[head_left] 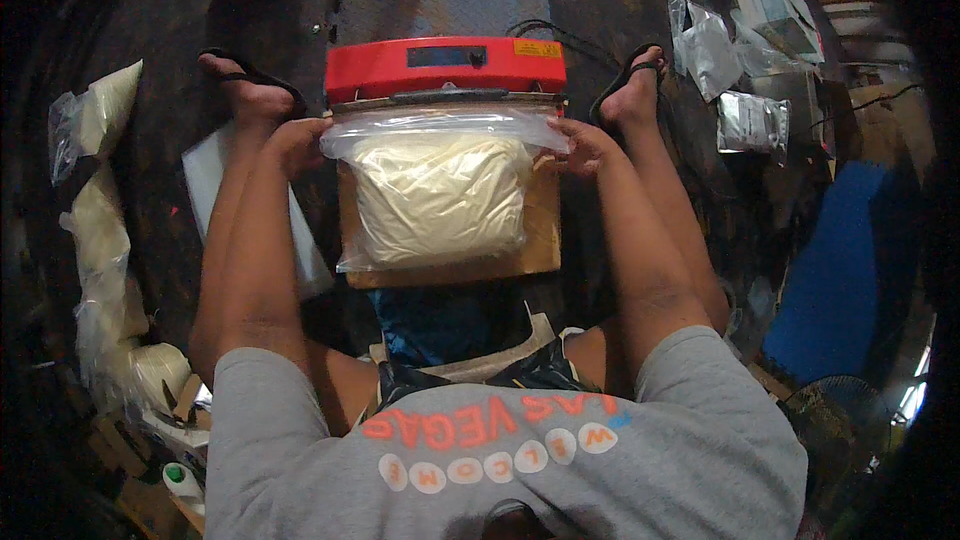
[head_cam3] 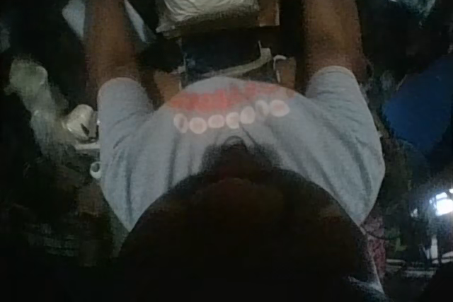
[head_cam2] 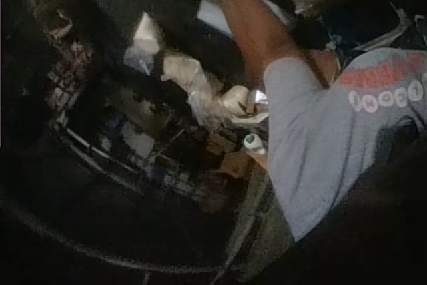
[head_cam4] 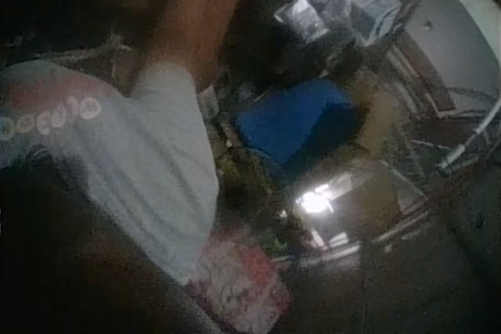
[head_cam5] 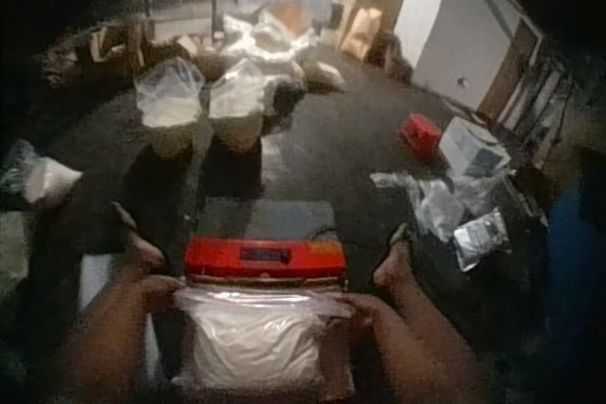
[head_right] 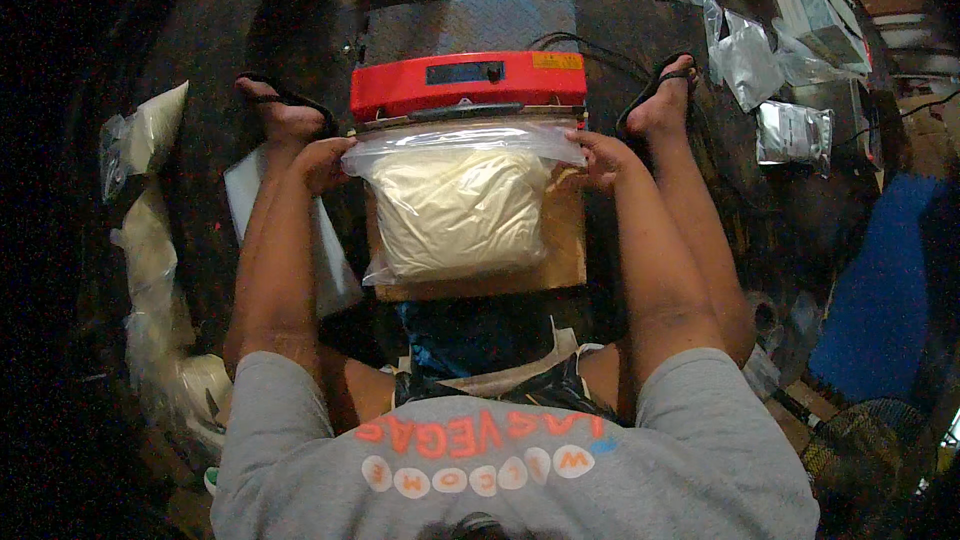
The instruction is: The person places a white, dough-like substance into a clear plastic bag and uses a red vacuum sealer to seal it. They repeat this process with multiple bags, arranging the sealed packages on the floor.
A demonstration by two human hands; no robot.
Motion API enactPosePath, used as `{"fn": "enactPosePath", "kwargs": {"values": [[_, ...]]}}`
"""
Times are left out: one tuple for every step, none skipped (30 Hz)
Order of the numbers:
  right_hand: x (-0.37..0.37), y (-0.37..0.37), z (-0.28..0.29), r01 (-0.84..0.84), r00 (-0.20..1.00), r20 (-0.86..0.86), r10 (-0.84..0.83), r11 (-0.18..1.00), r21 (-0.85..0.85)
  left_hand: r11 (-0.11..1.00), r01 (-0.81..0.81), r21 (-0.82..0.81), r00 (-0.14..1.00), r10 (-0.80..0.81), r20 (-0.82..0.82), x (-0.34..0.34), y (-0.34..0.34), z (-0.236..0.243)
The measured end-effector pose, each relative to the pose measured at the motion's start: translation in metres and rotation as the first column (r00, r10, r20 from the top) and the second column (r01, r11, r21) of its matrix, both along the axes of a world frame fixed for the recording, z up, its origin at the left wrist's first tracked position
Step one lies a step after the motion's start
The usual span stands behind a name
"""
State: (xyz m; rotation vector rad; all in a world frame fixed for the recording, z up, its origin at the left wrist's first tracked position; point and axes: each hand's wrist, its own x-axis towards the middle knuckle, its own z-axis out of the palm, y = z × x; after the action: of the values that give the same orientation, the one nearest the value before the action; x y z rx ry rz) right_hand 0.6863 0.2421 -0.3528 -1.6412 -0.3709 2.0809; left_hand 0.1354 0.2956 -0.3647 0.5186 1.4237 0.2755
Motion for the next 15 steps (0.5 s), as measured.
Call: {"fn": "enactPosePath", "kwargs": {"values": [[0.006, 0.003, -0.012, 0.057, 0.998, -0.004, -0.057, 0.994, 0.089, 0.999, 0.015, -0.029, 1.0, -0.015, 0.025, 0.001, 0.004, 0.002], [0.011, 0.006, -0.023, 0.114, 0.993, -0.013, -0.113, 0.978, 0.177, 0.998, 0.031, -0.057, 0.998, -0.028, 0.051, 0.001, 0.008, 0.004], [0.021, 0.006, -0.04, 0.157, 0.986, -0.092, -0.137, 0.952, 0.262, 0.998, 0.037, -0.046, 0.999, -0.035, 0.04, 0.009, 0.011, 0.01], [0.01, 0.009, -0.026, 0.109, 0.994, -0.043, -0.104, 0.982, 0.153, 0.999, 0.019, -0.038, 1.0, -0.019, 0.015, 0.013, 0.005, 0.021], [0.002, 0.012, -0.008, 0.065, 0.998, 0.005, -0.065, 0.997, 0.041, 1.0, 0.003, -0.029, 1.0, -0.003, -0.011, 0.014, 0.001, 0.026], [-0.003, 0.014, 0.008, 0.033, 0.998, 0.056, -0.029, 0.997, -0.068, 0.999, 0.039, -0.007, 0.999, -0.039, -0.034, 0.013, 0.001, 0.026], [-0.003, 0.014, 0.005, 0.002, 1.0, 0.021, -0.002, 0.999, -0.032, 0.997, 0.076, 0.015, 0.996, -0.075, -0.057, 0.013, 0.0, 0.025], [-0.002, 0.014, -0.001, -0.026, 1.0, -0.011, 0.026, 1.0, 0.004, 0.993, 0.113, 0.035, 0.991, -0.11, -0.081, 0.012, 0.0, 0.023], [0.0, 0.015, -0.005, -0.051, 0.998, -0.038, 0.052, 0.998, 0.042, 0.989, 0.135, 0.062, 0.986, -0.128, -0.112, 0.012, 0.002, 0.018], [0.003, 0.015, -0.013, -0.083, 0.996, 0.04, 0.08, 0.995, 0.058, 0.983, 0.161, 0.089, 0.979, -0.147, -0.143, 0.012, 0.005, 0.008], [0.006, 0.017, -0.02, -0.115, 0.987, 0.119, 0.107, 0.991, 0.071, 0.976, 0.187, 0.115, 0.971, -0.166, -0.175, 0.011, 0.008, -0.002], [0.004, 0.019, -0.027, -0.159, 0.972, 0.189, 0.142, 0.984, 0.078, 0.925, 0.342, 0.165, 0.903, -0.275, -0.33, 0.0, 0.011, -0.023], [-0.007, 0.021, -0.028, -0.249, 0.879, 0.438, 0.186, 0.964, 0.092, 0.853, 0.489, 0.182, 0.799, -0.354, -0.487, -0.019, 0.013, -0.048], [-0.017, 0.02, -0.028, -0.325, 0.719, 0.668, 0.193, 0.943, 0.077, 0.792, 0.585, 0.171, 0.705, -0.394, -0.589, -0.021, 0.015, -0.06], [-0.024, 0.019, -0.027, -0.401, 0.501, 0.846, 0.18, 0.915, 0.043, 0.732, 0.667, 0.141, 0.598, -0.412, -0.688, -0.025, 0.014, -0.07]]}}
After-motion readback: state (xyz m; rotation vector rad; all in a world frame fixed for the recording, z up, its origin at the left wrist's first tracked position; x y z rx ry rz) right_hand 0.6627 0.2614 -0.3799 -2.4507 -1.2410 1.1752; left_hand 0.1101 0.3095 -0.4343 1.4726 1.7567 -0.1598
